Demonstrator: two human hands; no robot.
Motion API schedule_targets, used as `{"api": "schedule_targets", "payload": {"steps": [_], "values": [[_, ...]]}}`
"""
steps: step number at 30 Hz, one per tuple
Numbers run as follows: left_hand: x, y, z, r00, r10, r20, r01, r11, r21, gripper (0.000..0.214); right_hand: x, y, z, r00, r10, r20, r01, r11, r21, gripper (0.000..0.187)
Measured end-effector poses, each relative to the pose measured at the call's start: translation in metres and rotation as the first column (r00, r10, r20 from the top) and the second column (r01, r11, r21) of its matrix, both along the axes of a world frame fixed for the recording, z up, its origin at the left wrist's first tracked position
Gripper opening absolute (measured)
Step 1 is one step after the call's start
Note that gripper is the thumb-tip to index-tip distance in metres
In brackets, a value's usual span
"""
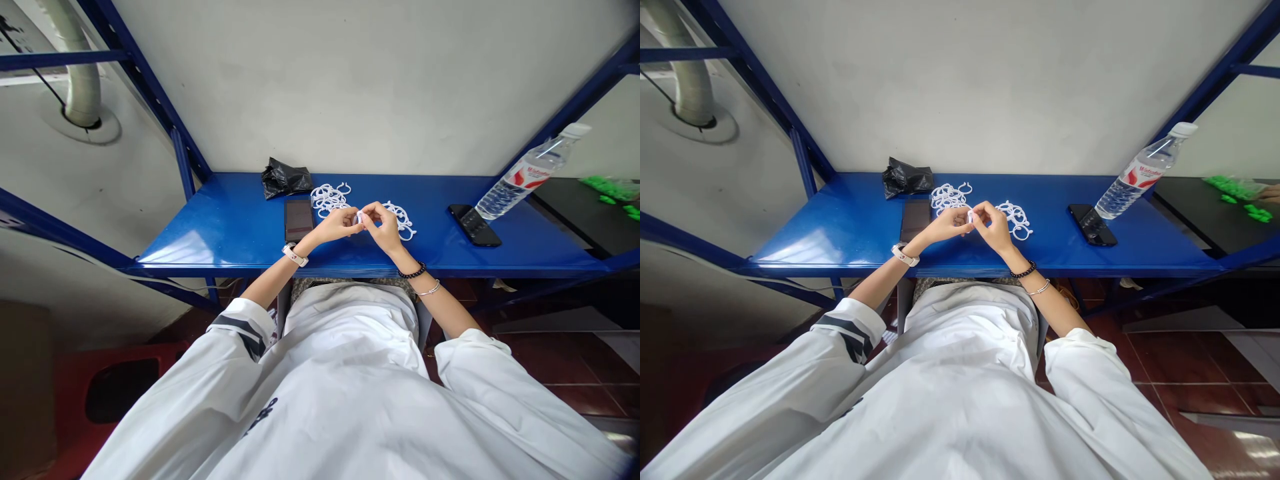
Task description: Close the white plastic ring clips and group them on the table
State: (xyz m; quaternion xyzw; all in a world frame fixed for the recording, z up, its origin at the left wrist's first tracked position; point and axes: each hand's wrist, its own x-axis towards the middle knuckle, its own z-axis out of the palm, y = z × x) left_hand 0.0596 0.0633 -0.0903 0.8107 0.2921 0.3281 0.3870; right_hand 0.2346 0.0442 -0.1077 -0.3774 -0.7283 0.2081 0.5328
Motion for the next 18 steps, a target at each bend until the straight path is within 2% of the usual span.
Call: {"api": "schedule_targets", "payload": {"steps": [10,15,18], "values": [[0.0008,0.0014,-0.0028,1.000,0.004,0.007,-0.004,1.000,0.009,0.027,0.0000,0.0020,-0.0020,1.000,-0.015,-0.011,0.016,0.999,0.050,0.014],[0.0007,0.0001,0.0004,0.997,0.070,0.038,-0.071,0.997,0.028,0.029,-0.0008,0.0028,-0.0015,0.997,-0.077,0.003,0.077,0.995,0.057,0.008],[-0.0002,-0.0016,0.0036,0.997,0.065,0.040,-0.065,0.998,0.007,0.031,-0.0005,0.0028,-0.0005,0.994,-0.109,0.008,0.108,0.992,0.063,0.007]]}}
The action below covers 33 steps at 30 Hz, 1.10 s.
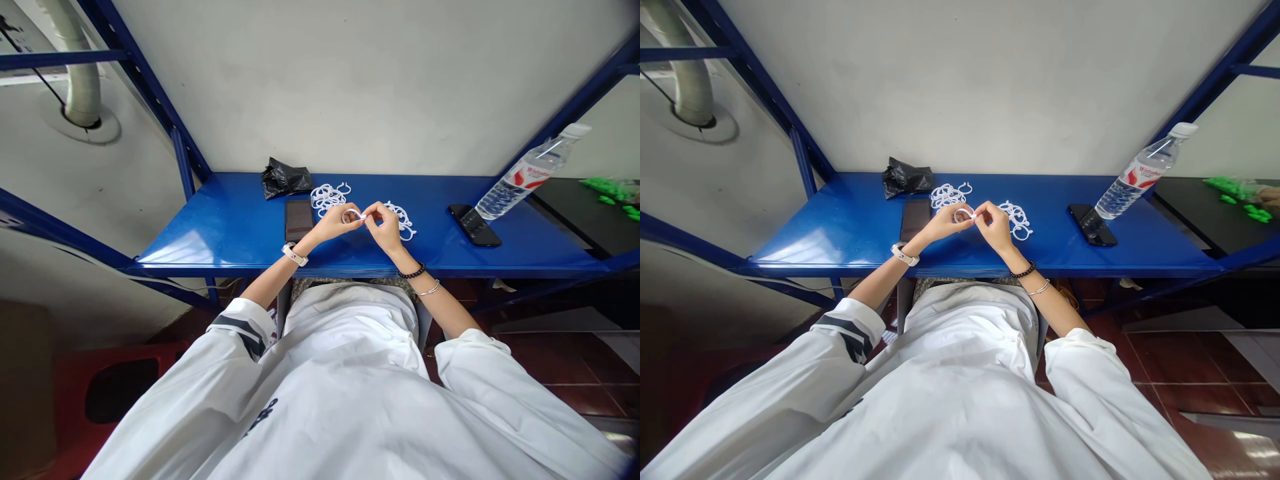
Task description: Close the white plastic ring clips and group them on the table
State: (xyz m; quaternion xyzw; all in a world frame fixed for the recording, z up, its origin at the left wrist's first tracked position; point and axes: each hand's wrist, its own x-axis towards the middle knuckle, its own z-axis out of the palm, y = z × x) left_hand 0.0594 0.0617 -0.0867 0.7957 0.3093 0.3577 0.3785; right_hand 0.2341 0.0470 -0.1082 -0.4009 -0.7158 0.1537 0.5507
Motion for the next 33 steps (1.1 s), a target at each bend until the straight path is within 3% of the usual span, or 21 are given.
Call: {"api": "schedule_targets", "payload": {"steps": [4,14,33], "values": [[-0.0004,-0.0001,0.0005,0.999,-0.051,-0.016,0.050,0.998,-0.037,0.040,0.0003,-0.0003,0.0009,1.000,0.013,-0.005,-0.013,1.000,-0.015,0.007],[-0.0004,-0.0005,0.0019,0.998,-0.047,0.041,0.050,0.996,-0.079,0.051,0.0008,-0.0016,0.0012,0.995,0.088,0.038,-0.087,0.996,-0.033,0.011],[0.0005,0.0020,0.0017,0.990,-0.089,0.106,0.107,0.978,-0.182,0.048,0.0010,-0.0018,-0.0014,0.983,0.186,-0.010,-0.186,0.981,-0.061,0.029]]}}
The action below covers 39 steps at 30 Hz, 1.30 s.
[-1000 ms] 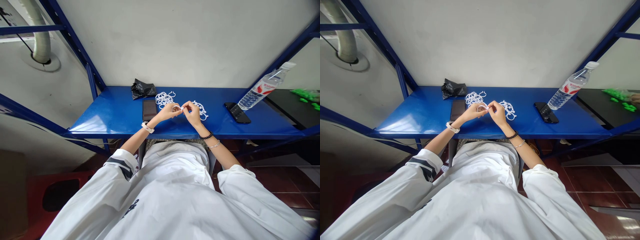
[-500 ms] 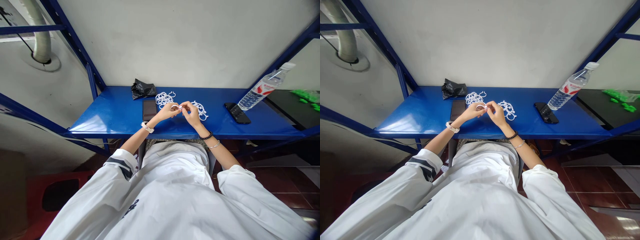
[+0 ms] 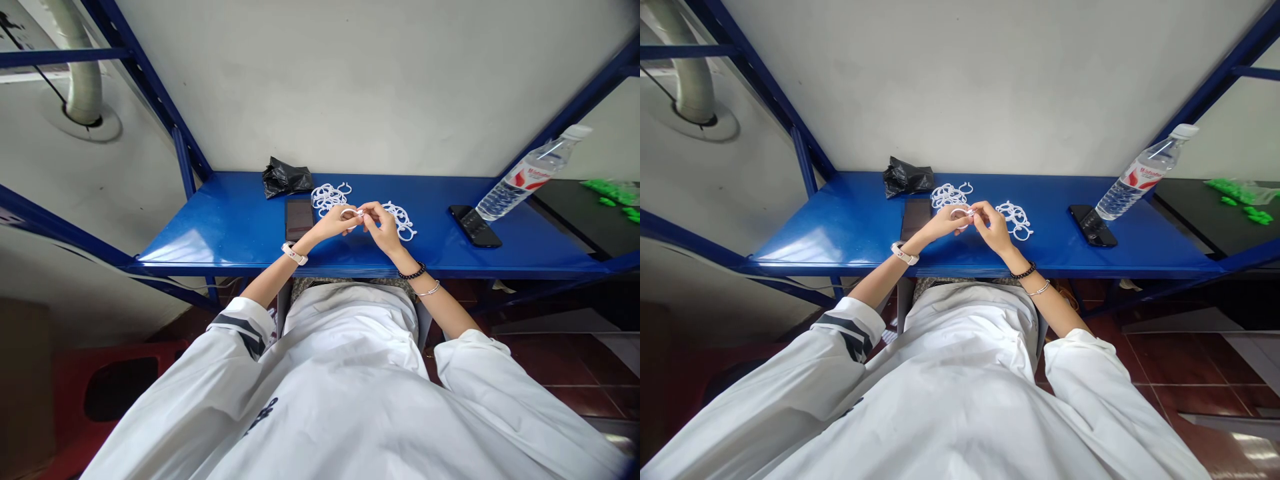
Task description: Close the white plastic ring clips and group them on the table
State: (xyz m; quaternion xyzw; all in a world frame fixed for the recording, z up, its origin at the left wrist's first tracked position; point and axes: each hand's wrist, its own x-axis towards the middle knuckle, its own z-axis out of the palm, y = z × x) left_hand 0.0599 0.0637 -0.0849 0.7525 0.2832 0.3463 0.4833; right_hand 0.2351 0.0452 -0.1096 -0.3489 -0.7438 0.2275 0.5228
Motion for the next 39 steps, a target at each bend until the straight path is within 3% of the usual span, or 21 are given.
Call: {"api": "schedule_targets", "payload": {"steps": [11,18,27,34,39], "values": [[-0.0013,-0.0038,0.0038,0.994,-0.046,0.098,0.057,0.992,-0.111,0.034,-0.0015,-0.0022,0.0029,0.997,0.063,-0.045,-0.067,0.994,-0.089,0.042],[-0.0010,-0.0032,0.0023,0.992,-0.073,0.107,0.089,0.985,-0.151,0.038,-0.0044,-0.0044,0.0067,0.988,0.111,-0.107,-0.121,0.989,-0.091,0.041],[0.0008,-0.0034,0.0038,0.989,-0.104,0.106,0.118,0.983,-0.139,0.051,-0.0049,-0.0058,0.0074,0.992,0.057,-0.110,-0.070,0.991,-0.117,0.044],[0.0014,-0.0030,0.0021,0.998,-0.048,0.040,0.052,0.992,-0.115,0.045,-0.0044,-0.0036,0.0057,0.991,-0.029,-0.130,0.017,0.995,-0.099,0.046],[0.0017,-0.0041,0.0020,0.998,-0.044,0.037,0.047,0.995,-0.082,0.041,-0.0039,-0.0026,0.0041,0.988,-0.027,-0.150,0.012,0.995,-0.099,0.043]]}}
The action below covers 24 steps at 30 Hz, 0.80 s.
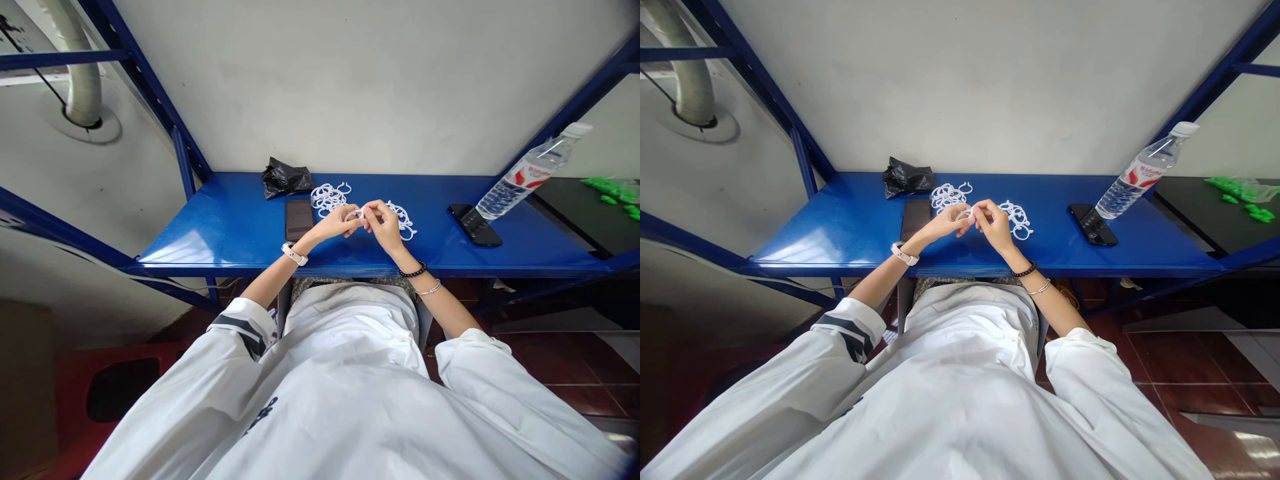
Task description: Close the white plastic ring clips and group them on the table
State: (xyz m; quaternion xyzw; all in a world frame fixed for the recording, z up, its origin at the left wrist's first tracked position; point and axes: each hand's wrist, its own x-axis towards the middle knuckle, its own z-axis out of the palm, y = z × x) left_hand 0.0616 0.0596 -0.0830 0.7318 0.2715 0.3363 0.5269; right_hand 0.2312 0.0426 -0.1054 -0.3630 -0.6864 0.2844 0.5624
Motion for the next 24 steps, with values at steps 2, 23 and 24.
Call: {"api": "schedule_targets", "payload": {"steps": [2,23,24], "values": [[0.0000,-0.0003,-0.0002,1.000,-0.008,0.002,0.008,1.000,0.003,0.040,0.0001,-0.0002,0.0003,1.000,0.000,-0.001,0.000,1.000,-0.006,0.044],[-0.0040,0.0054,-0.0084,0.974,-0.221,0.054,0.225,0.967,-0.115,0.025,0.0009,-0.0042,0.0041,0.992,0.091,0.083,-0.089,0.996,-0.030,0.051],[-0.0042,0.0063,-0.0094,0.971,-0.235,0.052,0.240,0.963,-0.125,0.025,0.0010,-0.0039,0.0039,0.993,0.080,0.090,-0.077,0.996,-0.037,0.051]]}}
